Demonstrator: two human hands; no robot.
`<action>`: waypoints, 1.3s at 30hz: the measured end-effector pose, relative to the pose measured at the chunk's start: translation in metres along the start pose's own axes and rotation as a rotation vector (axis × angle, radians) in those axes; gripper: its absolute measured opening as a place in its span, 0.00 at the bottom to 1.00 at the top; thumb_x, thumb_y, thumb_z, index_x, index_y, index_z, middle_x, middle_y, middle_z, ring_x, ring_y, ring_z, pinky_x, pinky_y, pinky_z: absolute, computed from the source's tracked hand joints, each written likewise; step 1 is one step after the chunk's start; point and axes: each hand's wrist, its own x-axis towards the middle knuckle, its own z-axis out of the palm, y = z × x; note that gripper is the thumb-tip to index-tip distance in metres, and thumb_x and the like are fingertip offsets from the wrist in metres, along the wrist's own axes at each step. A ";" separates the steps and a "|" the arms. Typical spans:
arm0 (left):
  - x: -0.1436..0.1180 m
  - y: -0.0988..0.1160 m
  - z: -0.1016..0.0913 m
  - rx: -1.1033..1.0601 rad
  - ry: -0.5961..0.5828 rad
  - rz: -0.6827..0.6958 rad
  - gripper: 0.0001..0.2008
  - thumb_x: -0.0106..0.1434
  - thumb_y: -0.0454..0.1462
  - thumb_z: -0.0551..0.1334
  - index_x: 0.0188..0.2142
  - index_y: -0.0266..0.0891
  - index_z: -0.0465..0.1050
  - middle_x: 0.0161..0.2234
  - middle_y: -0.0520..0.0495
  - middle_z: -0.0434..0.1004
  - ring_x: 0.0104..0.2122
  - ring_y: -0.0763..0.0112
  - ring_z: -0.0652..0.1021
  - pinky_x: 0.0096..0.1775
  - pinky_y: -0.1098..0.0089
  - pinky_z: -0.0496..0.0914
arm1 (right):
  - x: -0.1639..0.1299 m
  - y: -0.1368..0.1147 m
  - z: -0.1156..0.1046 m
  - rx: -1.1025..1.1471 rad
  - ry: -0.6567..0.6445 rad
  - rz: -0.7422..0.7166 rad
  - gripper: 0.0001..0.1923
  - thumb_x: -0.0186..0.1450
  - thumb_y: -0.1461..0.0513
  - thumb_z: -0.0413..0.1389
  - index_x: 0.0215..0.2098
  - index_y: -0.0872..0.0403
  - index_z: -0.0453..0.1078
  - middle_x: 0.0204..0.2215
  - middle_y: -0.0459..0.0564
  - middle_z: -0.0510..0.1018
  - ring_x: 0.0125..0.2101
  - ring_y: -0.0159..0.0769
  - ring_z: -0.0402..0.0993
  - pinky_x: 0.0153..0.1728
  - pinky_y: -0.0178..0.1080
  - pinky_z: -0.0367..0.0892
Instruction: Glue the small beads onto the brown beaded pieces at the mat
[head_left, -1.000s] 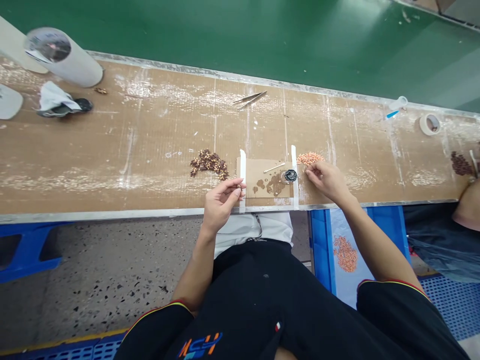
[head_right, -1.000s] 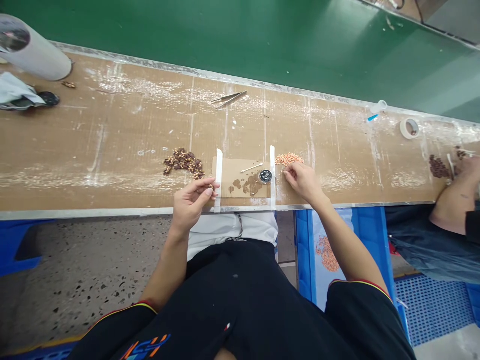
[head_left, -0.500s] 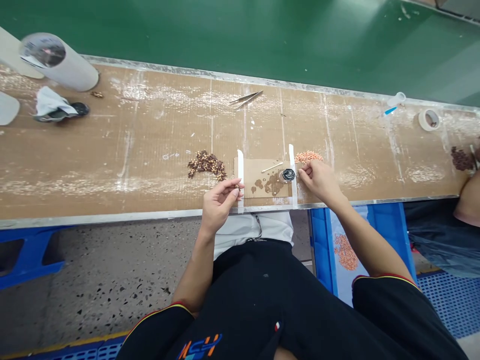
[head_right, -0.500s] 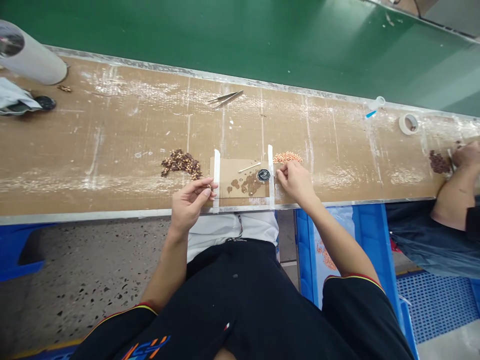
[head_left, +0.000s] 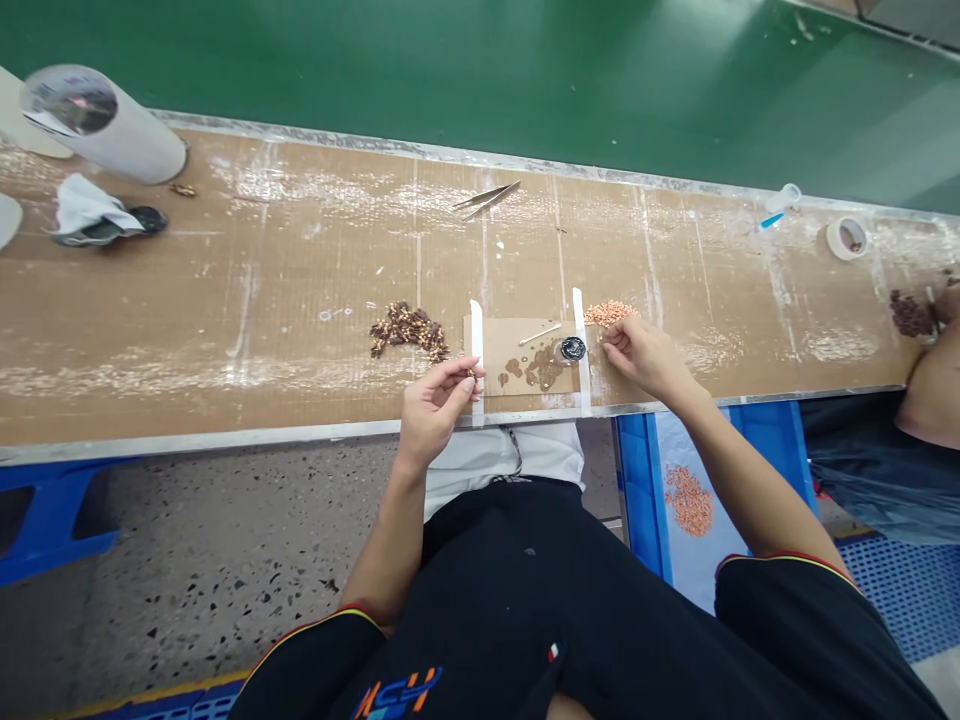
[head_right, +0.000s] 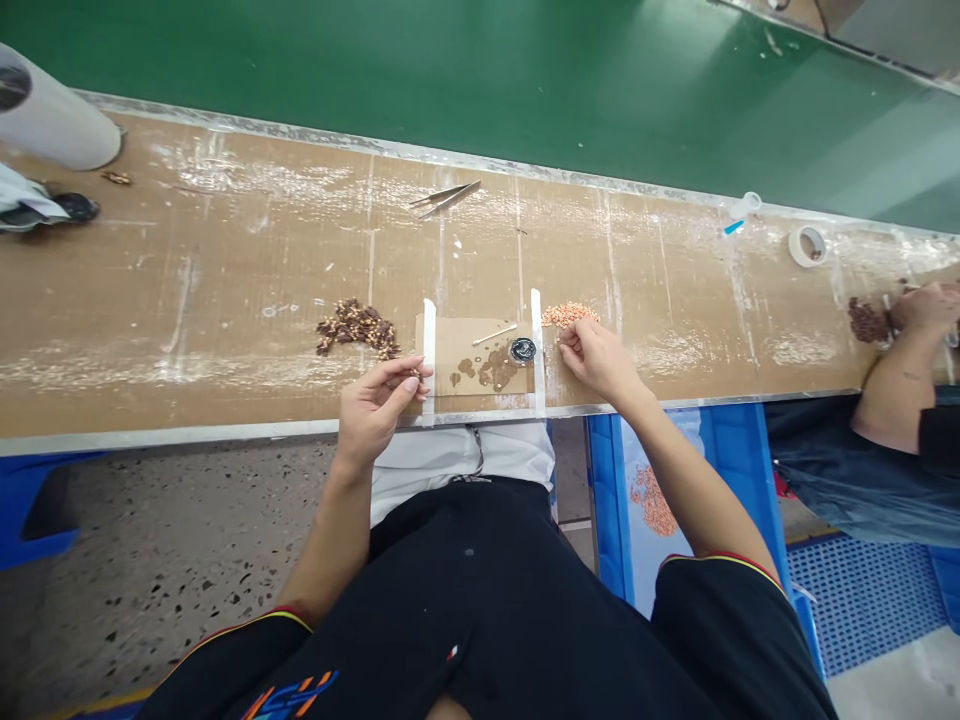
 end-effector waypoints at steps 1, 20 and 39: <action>0.000 0.000 0.000 -0.001 -0.001 0.002 0.17 0.61 0.46 0.76 0.45 0.39 0.85 0.36 0.43 0.87 0.30 0.70 0.83 0.32 0.69 0.81 | -0.002 -0.002 0.002 -0.009 0.026 0.029 0.03 0.68 0.61 0.55 0.35 0.48 0.65 0.32 0.52 0.77 0.32 0.42 0.72 0.35 0.43 0.68; -0.001 0.000 -0.001 -0.012 -0.019 0.000 0.16 0.62 0.45 0.75 0.45 0.39 0.85 0.37 0.42 0.87 0.31 0.69 0.83 0.34 0.68 0.81 | 0.006 -0.017 0.013 -0.231 0.074 0.087 0.07 0.69 0.63 0.51 0.32 0.50 0.65 0.33 0.59 0.78 0.35 0.47 0.72 0.37 0.45 0.66; 0.000 -0.002 0.000 -0.030 -0.024 0.052 0.15 0.63 0.45 0.74 0.46 0.40 0.86 0.36 0.43 0.87 0.31 0.71 0.84 0.33 0.72 0.82 | 0.011 -0.012 -0.018 -0.015 -0.015 0.236 0.10 0.60 0.64 0.55 0.25 0.48 0.58 0.22 0.48 0.73 0.25 0.38 0.69 0.33 0.40 0.62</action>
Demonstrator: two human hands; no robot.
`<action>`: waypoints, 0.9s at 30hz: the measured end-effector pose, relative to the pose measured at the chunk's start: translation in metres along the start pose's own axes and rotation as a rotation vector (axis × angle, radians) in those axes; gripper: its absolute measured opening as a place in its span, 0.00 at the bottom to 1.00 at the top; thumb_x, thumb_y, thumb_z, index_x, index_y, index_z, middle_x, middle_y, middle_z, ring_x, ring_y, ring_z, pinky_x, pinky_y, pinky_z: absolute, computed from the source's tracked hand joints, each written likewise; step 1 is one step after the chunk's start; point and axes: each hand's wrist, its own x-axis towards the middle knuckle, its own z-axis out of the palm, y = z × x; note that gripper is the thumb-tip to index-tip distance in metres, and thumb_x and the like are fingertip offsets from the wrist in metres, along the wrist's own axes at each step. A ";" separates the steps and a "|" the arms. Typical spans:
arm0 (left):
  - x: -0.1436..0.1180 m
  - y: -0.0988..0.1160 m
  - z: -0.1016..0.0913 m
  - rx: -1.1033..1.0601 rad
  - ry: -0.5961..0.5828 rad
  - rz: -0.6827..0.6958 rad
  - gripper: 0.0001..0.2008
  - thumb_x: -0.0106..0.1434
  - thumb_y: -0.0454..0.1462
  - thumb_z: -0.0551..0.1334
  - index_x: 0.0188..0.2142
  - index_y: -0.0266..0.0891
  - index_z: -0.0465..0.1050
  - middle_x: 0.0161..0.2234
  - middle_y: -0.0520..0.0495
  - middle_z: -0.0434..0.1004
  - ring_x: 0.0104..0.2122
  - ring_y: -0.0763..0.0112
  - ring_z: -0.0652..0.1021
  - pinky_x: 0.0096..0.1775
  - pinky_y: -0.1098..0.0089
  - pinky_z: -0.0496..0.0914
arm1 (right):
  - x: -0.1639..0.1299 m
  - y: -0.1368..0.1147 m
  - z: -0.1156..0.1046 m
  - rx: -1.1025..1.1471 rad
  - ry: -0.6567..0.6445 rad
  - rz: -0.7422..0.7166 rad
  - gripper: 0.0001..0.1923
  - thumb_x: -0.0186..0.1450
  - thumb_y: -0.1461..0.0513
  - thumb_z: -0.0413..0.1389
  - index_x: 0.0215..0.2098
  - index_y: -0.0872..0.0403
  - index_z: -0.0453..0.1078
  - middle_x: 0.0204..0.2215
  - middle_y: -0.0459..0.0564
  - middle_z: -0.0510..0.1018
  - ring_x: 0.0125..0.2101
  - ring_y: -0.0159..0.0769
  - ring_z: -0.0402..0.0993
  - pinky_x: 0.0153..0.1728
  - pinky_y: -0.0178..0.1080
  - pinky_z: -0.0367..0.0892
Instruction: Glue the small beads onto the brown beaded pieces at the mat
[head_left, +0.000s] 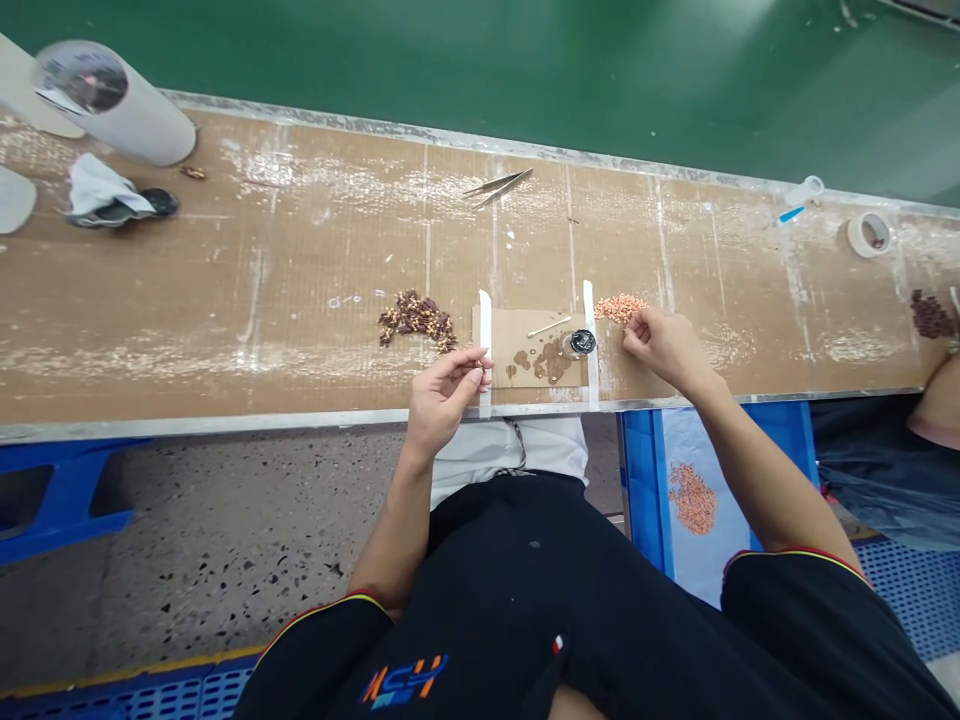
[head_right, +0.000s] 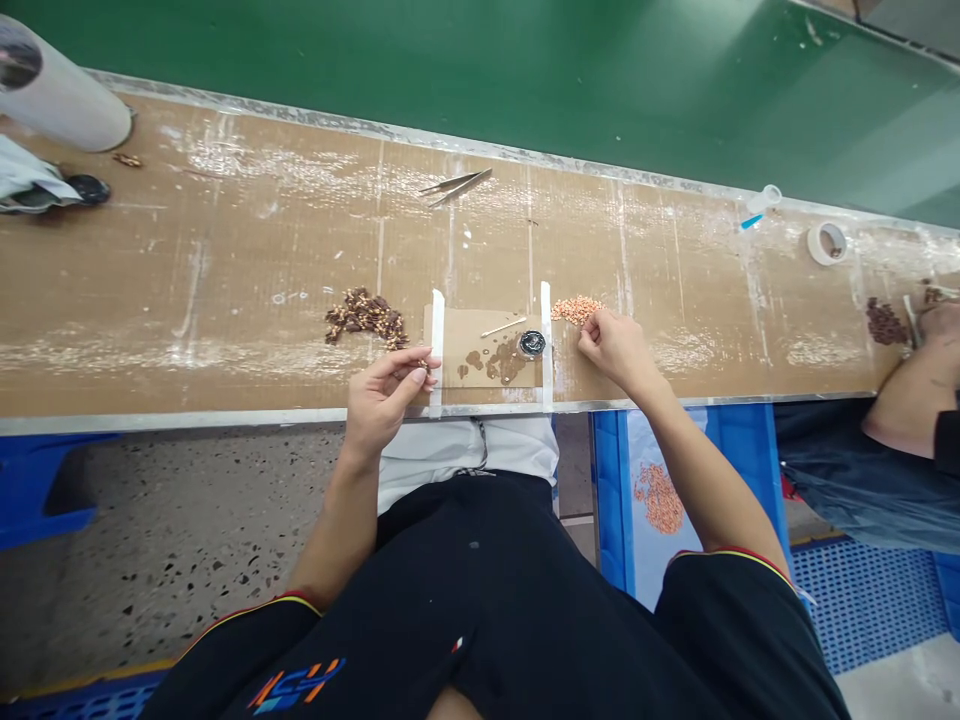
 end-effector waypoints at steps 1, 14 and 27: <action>0.000 0.000 0.000 -0.002 0.001 -0.001 0.15 0.63 0.45 0.74 0.46 0.40 0.86 0.36 0.43 0.87 0.31 0.71 0.84 0.33 0.72 0.82 | 0.000 0.001 0.000 0.001 0.004 -0.003 0.10 0.60 0.64 0.55 0.25 0.48 0.59 0.22 0.48 0.73 0.25 0.38 0.69 0.33 0.40 0.63; 0.000 0.002 0.001 0.020 0.002 -0.003 0.14 0.63 0.44 0.74 0.45 0.40 0.86 0.37 0.43 0.87 0.31 0.71 0.84 0.33 0.71 0.82 | 0.004 0.012 -0.009 0.026 -0.090 -0.123 0.08 0.60 0.62 0.55 0.26 0.47 0.59 0.23 0.48 0.74 0.25 0.39 0.69 0.31 0.40 0.63; 0.001 0.003 0.002 0.026 0.006 -0.004 0.15 0.63 0.45 0.75 0.45 0.40 0.85 0.36 0.43 0.87 0.30 0.70 0.84 0.33 0.71 0.82 | 0.004 -0.001 -0.019 0.169 -0.138 -0.137 0.08 0.61 0.62 0.54 0.26 0.47 0.59 0.20 0.44 0.65 0.22 0.35 0.60 0.28 0.39 0.58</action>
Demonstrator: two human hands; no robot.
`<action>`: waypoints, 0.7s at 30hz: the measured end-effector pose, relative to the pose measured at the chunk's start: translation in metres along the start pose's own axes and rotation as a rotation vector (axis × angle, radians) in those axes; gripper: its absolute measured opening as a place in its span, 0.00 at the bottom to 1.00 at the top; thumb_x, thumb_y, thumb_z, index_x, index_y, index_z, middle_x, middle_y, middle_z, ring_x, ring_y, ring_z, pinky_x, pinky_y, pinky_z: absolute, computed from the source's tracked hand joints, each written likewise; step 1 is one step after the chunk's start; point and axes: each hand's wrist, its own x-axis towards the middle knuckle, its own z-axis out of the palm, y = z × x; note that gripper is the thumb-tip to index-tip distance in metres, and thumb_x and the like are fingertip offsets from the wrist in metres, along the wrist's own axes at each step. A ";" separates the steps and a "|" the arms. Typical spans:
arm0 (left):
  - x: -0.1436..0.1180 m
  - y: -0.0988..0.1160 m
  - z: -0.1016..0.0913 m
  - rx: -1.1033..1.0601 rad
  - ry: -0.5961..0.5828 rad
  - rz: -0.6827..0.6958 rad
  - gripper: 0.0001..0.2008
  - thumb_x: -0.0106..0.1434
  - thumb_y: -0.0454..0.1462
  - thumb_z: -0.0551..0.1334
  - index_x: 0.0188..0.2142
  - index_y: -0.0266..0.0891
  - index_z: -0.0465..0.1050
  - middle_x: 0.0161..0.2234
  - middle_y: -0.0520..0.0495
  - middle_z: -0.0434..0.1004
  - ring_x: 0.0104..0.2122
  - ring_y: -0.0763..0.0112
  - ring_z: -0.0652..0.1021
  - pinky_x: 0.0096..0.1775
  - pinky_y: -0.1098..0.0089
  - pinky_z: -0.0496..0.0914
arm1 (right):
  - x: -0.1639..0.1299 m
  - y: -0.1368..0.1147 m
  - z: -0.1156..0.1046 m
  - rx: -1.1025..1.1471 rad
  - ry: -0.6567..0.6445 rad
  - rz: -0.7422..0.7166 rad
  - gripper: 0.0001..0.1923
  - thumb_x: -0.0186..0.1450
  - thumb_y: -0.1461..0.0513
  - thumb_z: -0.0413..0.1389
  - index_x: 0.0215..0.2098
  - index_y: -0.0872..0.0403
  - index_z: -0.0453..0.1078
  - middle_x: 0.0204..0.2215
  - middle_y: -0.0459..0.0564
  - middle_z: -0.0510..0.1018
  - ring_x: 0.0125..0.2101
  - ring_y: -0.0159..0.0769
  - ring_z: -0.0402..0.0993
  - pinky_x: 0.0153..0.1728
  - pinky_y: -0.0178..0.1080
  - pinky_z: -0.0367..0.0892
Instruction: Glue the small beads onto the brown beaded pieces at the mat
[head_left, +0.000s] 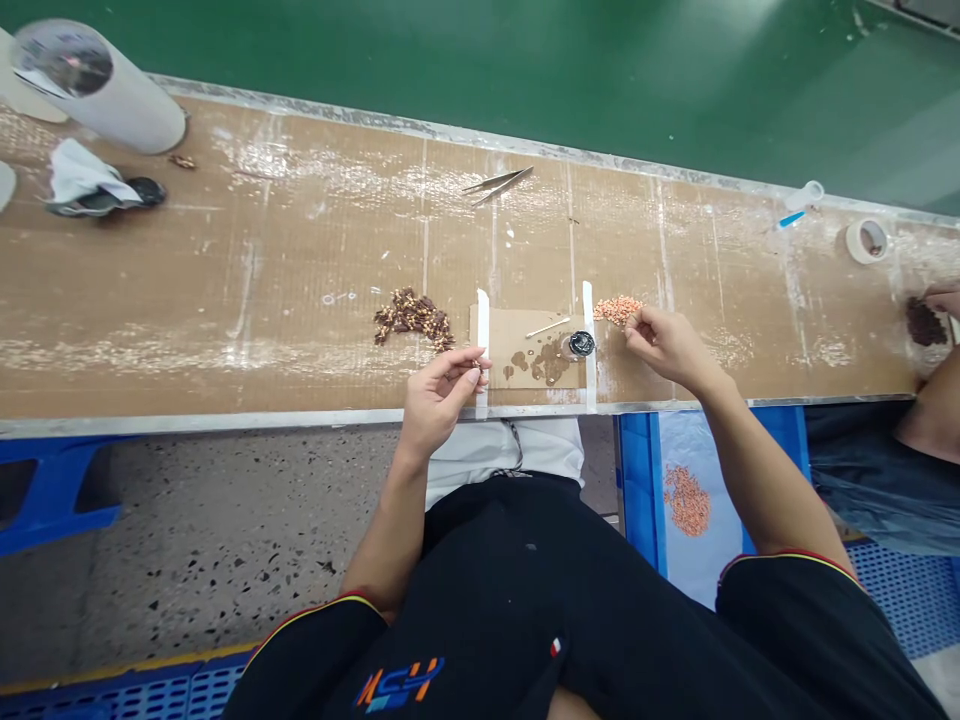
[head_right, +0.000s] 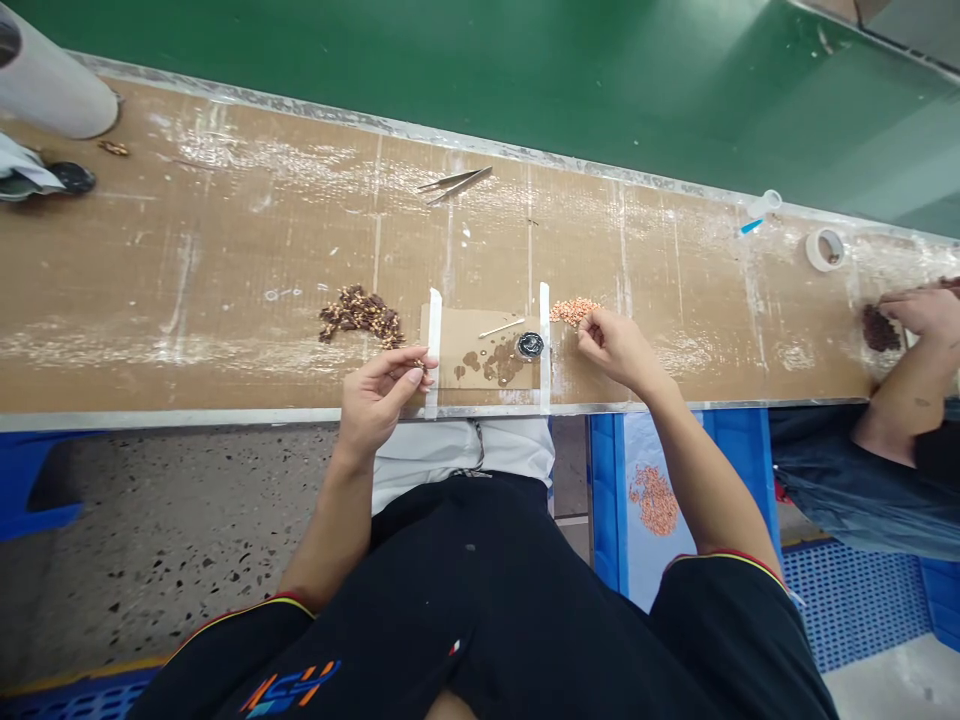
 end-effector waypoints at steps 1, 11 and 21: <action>0.000 0.000 0.000 0.000 -0.002 -0.003 0.15 0.63 0.46 0.75 0.44 0.39 0.85 0.36 0.43 0.87 0.30 0.70 0.84 0.33 0.71 0.82 | -0.001 -0.005 0.000 0.031 0.008 -0.009 0.08 0.62 0.61 0.54 0.27 0.47 0.59 0.20 0.43 0.65 0.22 0.35 0.59 0.28 0.38 0.57; 0.000 0.000 -0.001 -0.035 -0.018 -0.038 0.17 0.61 0.46 0.76 0.45 0.39 0.84 0.36 0.43 0.87 0.30 0.70 0.84 0.32 0.72 0.81 | -0.004 -0.055 0.006 0.008 0.004 -0.132 0.06 0.64 0.60 0.54 0.30 0.48 0.61 0.25 0.46 0.71 0.26 0.36 0.64 0.31 0.39 0.60; -0.001 0.003 0.000 -0.044 -0.025 -0.071 0.17 0.62 0.47 0.76 0.43 0.38 0.83 0.36 0.42 0.87 0.31 0.68 0.84 0.33 0.69 0.81 | -0.002 -0.054 0.013 -0.110 0.016 -0.082 0.08 0.66 0.59 0.53 0.30 0.48 0.60 0.27 0.49 0.73 0.28 0.40 0.69 0.33 0.40 0.61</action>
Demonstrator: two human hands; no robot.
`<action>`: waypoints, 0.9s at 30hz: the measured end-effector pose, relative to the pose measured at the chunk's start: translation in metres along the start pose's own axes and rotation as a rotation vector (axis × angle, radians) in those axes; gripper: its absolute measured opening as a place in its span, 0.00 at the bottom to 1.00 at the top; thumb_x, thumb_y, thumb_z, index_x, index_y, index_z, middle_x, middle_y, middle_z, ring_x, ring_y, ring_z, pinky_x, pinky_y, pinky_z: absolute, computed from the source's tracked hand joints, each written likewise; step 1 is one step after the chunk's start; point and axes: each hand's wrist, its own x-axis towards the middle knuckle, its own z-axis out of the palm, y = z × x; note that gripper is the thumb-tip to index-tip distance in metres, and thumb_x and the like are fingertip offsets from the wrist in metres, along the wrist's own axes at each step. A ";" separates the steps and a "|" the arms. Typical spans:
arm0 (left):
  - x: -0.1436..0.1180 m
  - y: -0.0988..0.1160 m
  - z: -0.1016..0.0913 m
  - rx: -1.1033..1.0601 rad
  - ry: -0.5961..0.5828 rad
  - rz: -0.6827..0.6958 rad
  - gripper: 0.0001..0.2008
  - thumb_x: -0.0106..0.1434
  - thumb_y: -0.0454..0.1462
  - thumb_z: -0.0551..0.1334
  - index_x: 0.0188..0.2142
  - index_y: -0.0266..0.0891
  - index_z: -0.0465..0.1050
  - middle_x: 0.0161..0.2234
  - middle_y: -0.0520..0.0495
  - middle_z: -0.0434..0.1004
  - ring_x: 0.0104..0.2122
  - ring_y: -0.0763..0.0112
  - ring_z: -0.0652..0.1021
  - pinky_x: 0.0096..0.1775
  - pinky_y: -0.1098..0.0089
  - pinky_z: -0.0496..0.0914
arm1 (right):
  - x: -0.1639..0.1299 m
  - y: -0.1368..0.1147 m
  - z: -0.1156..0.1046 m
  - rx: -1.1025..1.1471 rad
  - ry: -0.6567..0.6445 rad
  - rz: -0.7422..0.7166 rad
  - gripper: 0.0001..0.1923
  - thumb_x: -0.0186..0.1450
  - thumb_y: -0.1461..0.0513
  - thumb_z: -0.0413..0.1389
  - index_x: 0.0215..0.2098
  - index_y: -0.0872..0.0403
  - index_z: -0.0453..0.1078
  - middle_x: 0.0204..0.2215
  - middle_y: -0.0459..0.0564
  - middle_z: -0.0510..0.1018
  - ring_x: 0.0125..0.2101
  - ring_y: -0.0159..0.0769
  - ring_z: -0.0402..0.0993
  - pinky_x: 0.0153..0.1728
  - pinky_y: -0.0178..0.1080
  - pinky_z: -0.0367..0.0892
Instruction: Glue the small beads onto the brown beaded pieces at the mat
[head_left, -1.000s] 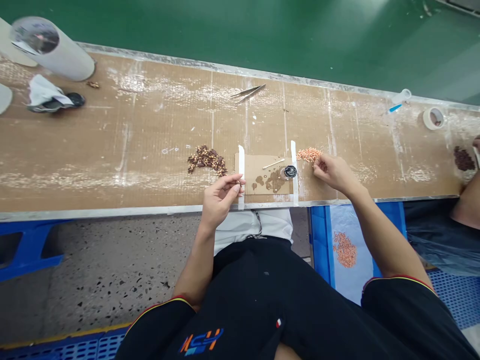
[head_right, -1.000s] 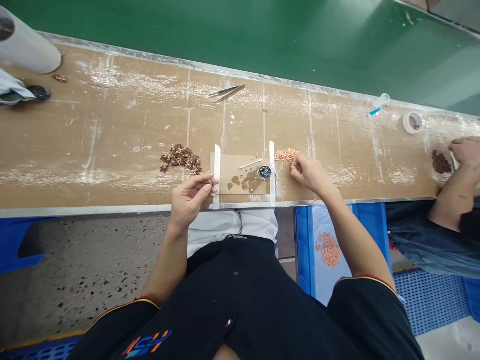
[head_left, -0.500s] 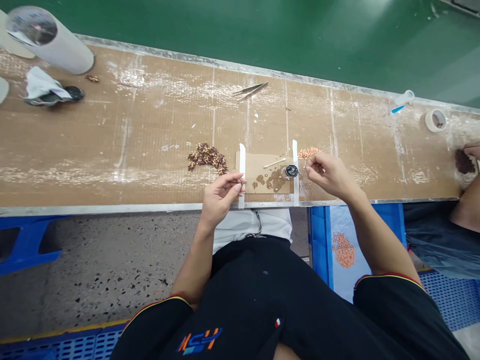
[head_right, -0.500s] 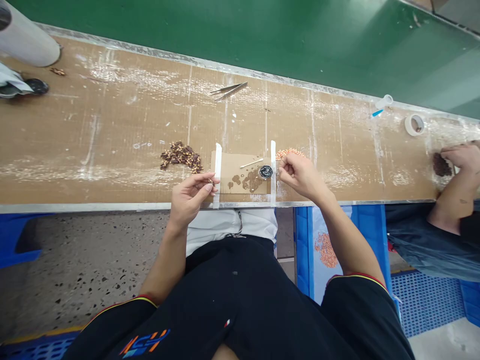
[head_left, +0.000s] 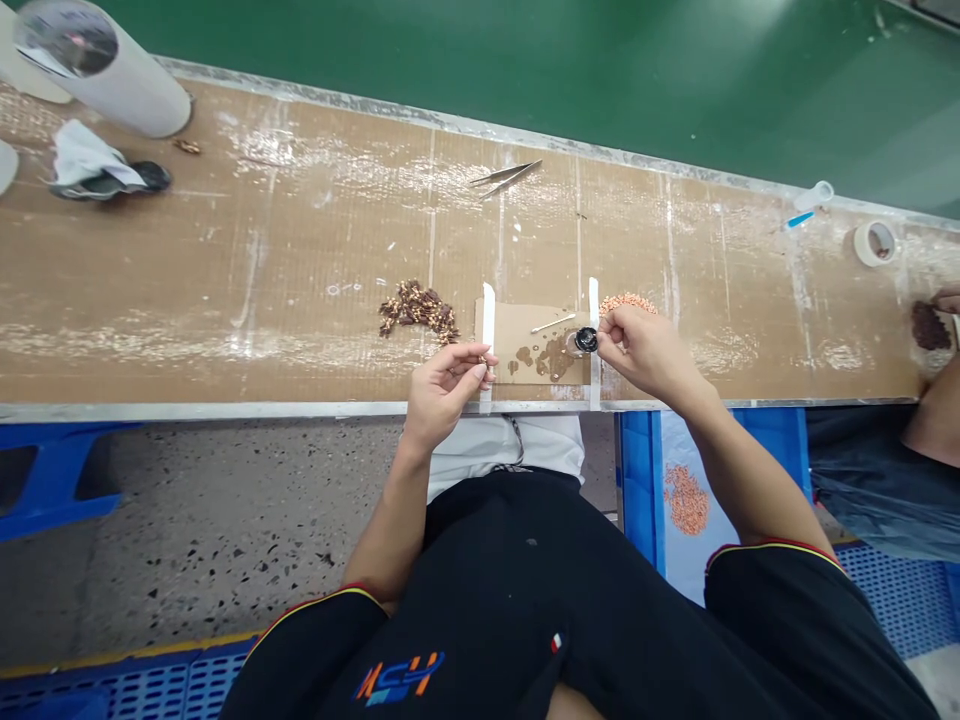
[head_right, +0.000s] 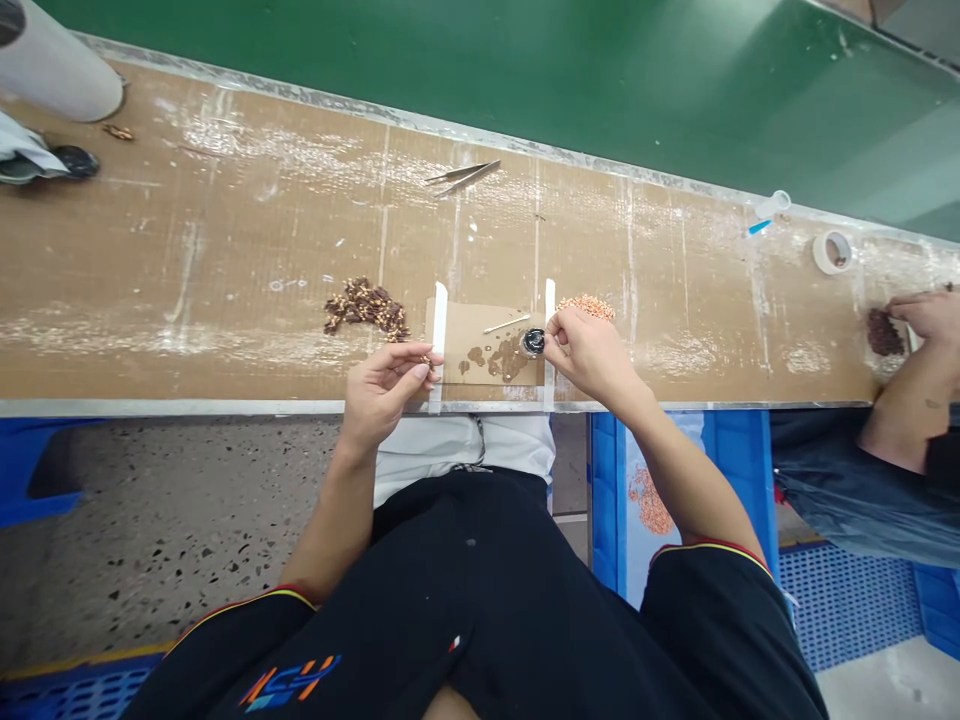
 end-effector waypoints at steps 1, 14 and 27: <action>0.000 0.000 0.000 0.000 -0.001 0.003 0.17 0.62 0.47 0.76 0.43 0.38 0.83 0.37 0.42 0.87 0.31 0.69 0.84 0.33 0.69 0.81 | 0.000 0.000 0.001 -0.002 0.000 0.000 0.08 0.66 0.58 0.54 0.30 0.48 0.60 0.27 0.49 0.74 0.29 0.40 0.69 0.33 0.40 0.61; -0.001 0.000 -0.001 0.015 0.005 0.009 0.17 0.61 0.47 0.76 0.44 0.39 0.84 0.36 0.43 0.87 0.30 0.69 0.84 0.34 0.70 0.82 | 0.000 0.000 0.004 0.014 0.020 0.011 0.07 0.66 0.58 0.55 0.30 0.47 0.62 0.26 0.49 0.74 0.28 0.40 0.69 0.33 0.41 0.62; -0.002 -0.004 -0.002 -0.005 -0.008 0.019 0.17 0.63 0.47 0.75 0.45 0.38 0.84 0.37 0.42 0.88 0.31 0.70 0.84 0.35 0.70 0.82 | 0.001 0.000 0.006 -0.037 0.019 0.012 0.08 0.66 0.58 0.55 0.31 0.48 0.62 0.27 0.50 0.75 0.30 0.42 0.70 0.33 0.41 0.61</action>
